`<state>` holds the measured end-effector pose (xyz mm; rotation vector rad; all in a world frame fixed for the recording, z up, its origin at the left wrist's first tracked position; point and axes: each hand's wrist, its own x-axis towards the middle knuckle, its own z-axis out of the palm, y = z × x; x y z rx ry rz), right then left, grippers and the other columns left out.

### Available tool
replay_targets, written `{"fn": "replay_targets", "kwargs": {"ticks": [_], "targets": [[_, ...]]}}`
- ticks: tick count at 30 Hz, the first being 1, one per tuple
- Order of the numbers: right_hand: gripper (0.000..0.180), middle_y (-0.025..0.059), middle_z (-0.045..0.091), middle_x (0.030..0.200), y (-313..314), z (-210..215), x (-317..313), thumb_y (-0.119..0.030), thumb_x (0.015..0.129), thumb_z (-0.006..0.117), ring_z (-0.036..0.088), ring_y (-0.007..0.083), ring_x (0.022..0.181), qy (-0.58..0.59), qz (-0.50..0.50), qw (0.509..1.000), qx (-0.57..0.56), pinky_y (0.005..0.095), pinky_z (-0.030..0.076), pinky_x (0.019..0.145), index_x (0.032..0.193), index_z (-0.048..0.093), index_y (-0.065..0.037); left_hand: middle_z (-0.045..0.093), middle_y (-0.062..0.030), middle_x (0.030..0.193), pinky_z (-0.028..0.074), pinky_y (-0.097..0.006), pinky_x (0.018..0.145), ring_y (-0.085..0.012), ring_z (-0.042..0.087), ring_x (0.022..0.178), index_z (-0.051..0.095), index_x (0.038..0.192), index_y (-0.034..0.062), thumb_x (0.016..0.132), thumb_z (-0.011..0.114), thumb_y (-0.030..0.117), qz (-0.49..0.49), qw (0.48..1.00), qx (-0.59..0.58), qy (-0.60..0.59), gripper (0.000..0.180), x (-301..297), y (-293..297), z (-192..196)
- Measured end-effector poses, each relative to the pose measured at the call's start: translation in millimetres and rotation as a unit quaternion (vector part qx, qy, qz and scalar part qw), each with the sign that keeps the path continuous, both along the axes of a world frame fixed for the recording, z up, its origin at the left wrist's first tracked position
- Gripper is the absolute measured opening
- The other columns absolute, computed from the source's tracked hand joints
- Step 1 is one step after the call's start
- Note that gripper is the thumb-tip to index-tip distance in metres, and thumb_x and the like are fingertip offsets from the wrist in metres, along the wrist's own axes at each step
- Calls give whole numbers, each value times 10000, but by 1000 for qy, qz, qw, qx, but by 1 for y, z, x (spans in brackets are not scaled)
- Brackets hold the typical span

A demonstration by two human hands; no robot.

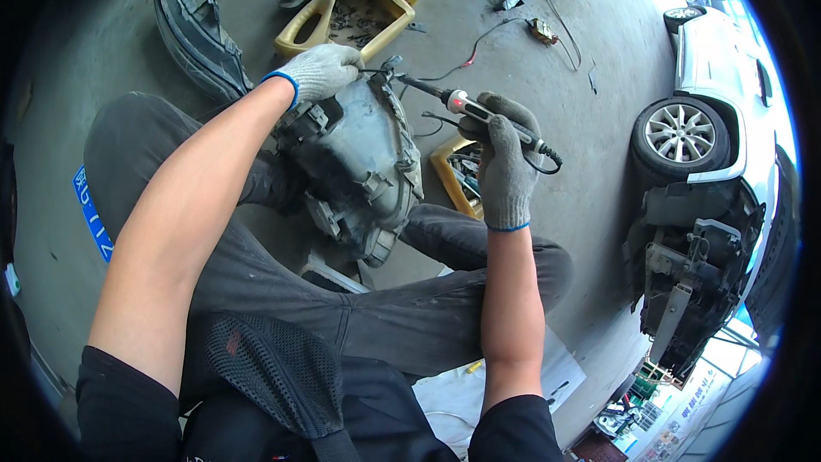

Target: The person sits on the garage floor and uses a soldering iron to work on the internal components of a car headlight assembly. They repeatedly apply heat to specific areas while holding the unit steady.

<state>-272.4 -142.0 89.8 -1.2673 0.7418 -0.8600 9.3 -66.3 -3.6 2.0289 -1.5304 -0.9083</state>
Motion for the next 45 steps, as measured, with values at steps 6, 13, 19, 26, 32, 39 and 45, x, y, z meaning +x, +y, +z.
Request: {"fn": "replay_targets", "kwargs": {"ticks": [6,13,19,26,32,39,45], "targets": [[307,196,650,1139,4,-2,6,-89,925,602,693,257,910,3,4,1000,-5,373,564,865,1194,560,52,680,-180,1082,473,-415,927,-355,619,1049,689,1065,67,906,548,283,17,1000,0,-11,303,-1,-1,2],[349,169,698,1020,-1,28,3,-129,967,581,688,193,865,121,-64,981,-136,310,556,794,1259,535,55,695,-166,992,495,-378,846,-306,651,941,689,1077,58,889,579,260,49,998,8,48,298,-1,0,1],[407,145,705,1020,-10,27,1,-91,938,603,674,180,912,187,-16,979,-73,290,528,802,1317,523,31,693,-150,915,504,-341,778,-240,652,836,688,1082,39,883,583,230,78,985,35,148,295,6,0,-1],[940,120,410,1482,-2,36,3,104,679,518,464,276,1335,130,181,975,-17,386,392,1078,1548,249,-133,689,-129,842,504,-338,733,-221,645,768,694,1066,37,877,582,229,48,993,24,105,292,3,-1,4],[1001,106,380,1517,1,47,-9,44,671,590,448,299,1357,48,267,955,118,419,405,1063,1568,213,-191,709,-138,910,511,-331,770,-225,665,826,691,1070,21,870,601,213,29,996,-3,83,291,4,-2,-2],[208,100,617,854,5,33,6,-59,889,572,638,206,812,115,62,978,165,335,542,783,1085,534,-2,703,-176,953,504,-372,828,-311,664,909,692,1064,23,874,579,256,6,999,-2,37,321,3,-3,-1],[495,82,620,814,24,54,6,-65,856,524,597,145,685,314,27,942,117,281,498,638,1332,471,60,691,-197,980,495,-395,844,-342,650,945,699,1037,33,880,562,257,13,1000,-17,17,306,2,0,2]]}}
